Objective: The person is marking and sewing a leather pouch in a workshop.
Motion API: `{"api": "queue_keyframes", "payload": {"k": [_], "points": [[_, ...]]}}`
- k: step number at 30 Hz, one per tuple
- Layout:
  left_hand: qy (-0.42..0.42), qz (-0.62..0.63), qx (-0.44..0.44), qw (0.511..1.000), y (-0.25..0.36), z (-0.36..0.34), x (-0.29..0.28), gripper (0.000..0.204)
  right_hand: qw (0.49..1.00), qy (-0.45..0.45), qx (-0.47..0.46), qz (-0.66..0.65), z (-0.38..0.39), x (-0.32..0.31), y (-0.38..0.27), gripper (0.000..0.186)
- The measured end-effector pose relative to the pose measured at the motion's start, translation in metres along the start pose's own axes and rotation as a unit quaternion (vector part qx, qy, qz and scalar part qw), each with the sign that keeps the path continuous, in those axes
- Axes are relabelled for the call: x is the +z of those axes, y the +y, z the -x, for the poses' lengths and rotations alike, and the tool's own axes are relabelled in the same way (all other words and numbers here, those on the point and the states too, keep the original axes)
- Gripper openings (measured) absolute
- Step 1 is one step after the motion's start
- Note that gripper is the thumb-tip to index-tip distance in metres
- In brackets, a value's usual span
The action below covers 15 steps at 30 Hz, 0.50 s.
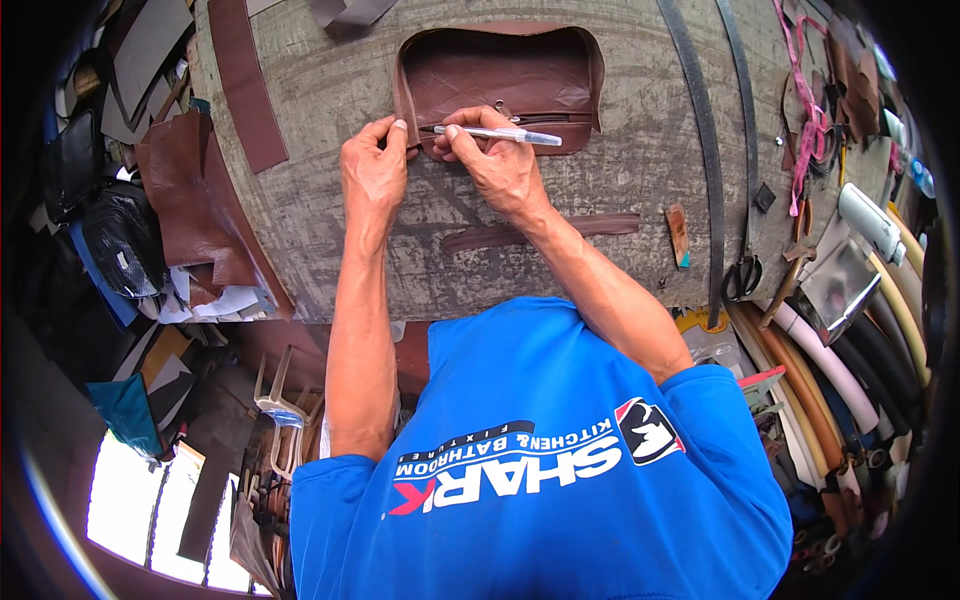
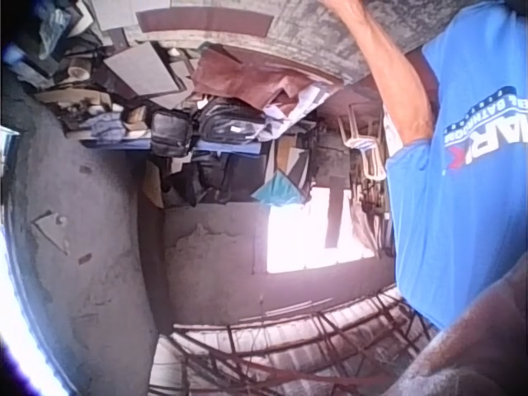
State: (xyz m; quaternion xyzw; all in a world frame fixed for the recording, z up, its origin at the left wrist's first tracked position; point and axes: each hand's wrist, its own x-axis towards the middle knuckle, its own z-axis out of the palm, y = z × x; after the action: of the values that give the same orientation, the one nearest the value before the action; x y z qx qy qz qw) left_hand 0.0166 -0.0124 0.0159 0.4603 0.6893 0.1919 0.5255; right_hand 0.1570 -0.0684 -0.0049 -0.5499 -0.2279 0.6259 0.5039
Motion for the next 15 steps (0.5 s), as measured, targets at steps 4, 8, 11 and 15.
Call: {"api": "queue_keyframes", "payload": {"k": [4,8,11,15], "points": [[-0.004,0.005,0.003,1.0,-0.0015,-0.0008,-0.0001,0.029,1.0,0.0,0.0,0.006,-0.0002,0.0004,0.0009,0.022],[-0.003,-0.007,0.002,1.0,0.0031,0.0014,0.0005,0.029,1.0,0.001,-0.004,0.006,-0.0004,0.0005,0.0021,0.022],[0.0,-0.011,0.001,1.0,0.0036,0.0018,0.0003,0.029,1.0,0.002,-0.001,0.007,0.0,0.0016,0.0007,0.021],[0.007,-0.006,-0.001,1.0,0.0034,0.0019,0.001,0.029,0.999,-0.009,-0.001,0.044,0.0002,0.0001,-0.0002,0.021]]}}
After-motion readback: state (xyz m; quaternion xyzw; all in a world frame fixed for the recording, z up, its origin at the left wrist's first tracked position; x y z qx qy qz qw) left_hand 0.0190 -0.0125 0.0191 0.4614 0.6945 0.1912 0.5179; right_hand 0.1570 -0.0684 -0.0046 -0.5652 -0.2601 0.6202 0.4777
